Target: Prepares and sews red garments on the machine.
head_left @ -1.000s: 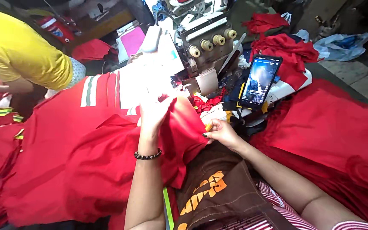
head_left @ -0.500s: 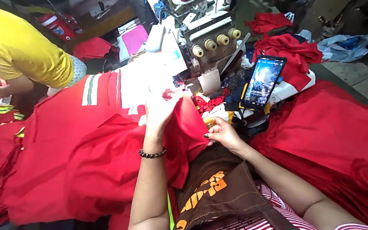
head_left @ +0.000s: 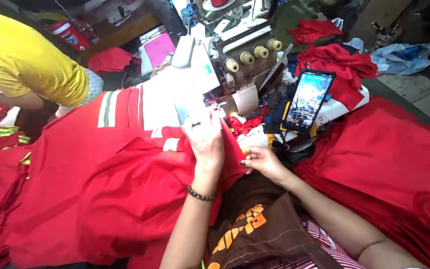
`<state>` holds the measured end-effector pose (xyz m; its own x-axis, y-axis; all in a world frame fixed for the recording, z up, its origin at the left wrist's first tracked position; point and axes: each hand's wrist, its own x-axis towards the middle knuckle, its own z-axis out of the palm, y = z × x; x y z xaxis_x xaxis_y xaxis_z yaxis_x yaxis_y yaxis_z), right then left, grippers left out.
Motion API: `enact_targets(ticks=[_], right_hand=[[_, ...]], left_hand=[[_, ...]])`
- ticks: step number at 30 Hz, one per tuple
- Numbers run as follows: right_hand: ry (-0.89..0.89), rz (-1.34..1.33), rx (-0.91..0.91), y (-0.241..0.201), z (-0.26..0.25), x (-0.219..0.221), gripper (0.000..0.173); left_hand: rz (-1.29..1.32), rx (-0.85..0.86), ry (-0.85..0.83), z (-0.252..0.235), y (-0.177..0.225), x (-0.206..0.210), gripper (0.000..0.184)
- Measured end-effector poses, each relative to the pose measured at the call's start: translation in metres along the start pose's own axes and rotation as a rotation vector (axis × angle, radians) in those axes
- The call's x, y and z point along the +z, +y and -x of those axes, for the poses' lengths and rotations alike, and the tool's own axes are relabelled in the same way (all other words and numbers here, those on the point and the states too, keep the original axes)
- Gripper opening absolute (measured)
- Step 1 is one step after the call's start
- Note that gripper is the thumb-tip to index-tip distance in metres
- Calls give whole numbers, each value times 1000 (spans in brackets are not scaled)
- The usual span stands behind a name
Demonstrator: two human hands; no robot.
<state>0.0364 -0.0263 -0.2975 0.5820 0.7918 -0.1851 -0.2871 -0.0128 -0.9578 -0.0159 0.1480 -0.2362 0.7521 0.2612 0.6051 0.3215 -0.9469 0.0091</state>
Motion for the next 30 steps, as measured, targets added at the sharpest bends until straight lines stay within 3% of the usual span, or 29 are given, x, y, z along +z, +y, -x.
enact_targets(ticks=[4,10,13,18,22,25,27,29,30], right_hand=[[-16,-9,-36,-4,2,-1,22],[-25,-52,-93,-11,-2,6,23],[15,-64,-111,-18,-10,12,28],[95,30,-277,-37,-47,19,52],[106,170,-411,-48,-79,20,32],[144,212,-420,-52,-88,23,24],[184,240,-428,-48,-90,24,24],[209,244,-448,-45,-91,25,23],[216,246,-456,-45,-91,26,23]], left_hand=[[-51,-55,62,16,15,19,40],[81,-145,4,5,8,18,34],[181,-191,-170,-5,-9,8,36],[300,-203,-343,-24,-49,-8,37],[136,-232,-421,-86,-78,33,42],[158,-194,-427,-101,-86,43,36],[317,-277,-674,-93,-73,29,34],[414,-361,-624,-75,-79,51,33],[332,-408,-498,-78,-92,68,32]])
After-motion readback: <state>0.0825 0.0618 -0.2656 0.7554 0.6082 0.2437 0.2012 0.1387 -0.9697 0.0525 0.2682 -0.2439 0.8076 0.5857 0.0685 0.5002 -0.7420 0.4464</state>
